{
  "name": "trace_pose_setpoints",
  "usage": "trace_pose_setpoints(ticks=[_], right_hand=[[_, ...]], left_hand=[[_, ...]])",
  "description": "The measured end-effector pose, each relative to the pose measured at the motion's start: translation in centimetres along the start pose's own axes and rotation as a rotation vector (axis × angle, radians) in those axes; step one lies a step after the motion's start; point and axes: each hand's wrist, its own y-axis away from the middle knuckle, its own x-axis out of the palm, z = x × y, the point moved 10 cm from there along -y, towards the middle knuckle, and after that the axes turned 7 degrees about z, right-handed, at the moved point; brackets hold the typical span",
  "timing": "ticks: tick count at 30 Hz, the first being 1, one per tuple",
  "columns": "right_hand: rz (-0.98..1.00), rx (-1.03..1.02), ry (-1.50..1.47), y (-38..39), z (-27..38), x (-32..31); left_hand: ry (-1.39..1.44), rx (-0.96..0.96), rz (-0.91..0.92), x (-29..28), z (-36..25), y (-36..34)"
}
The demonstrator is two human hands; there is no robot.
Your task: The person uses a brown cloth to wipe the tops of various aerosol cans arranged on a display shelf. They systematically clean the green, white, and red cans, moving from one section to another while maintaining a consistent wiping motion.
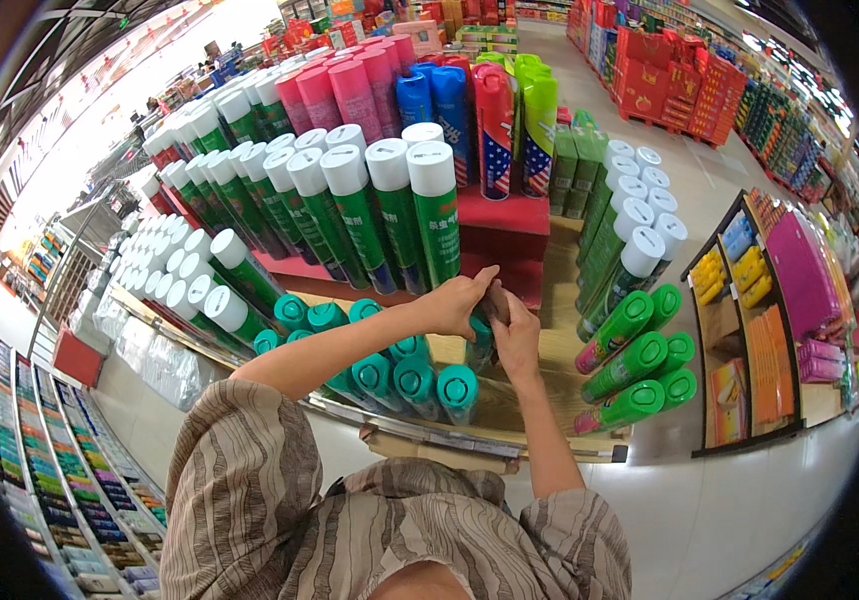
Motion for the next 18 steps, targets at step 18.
trace_pose_setpoints(ticks=[18], right_hand=[[-0.109,0.439,-0.435,4.3,-9.3,-0.3]], left_hand=[[-0.222,-0.133,-0.048,0.2,0.3,0.4]])
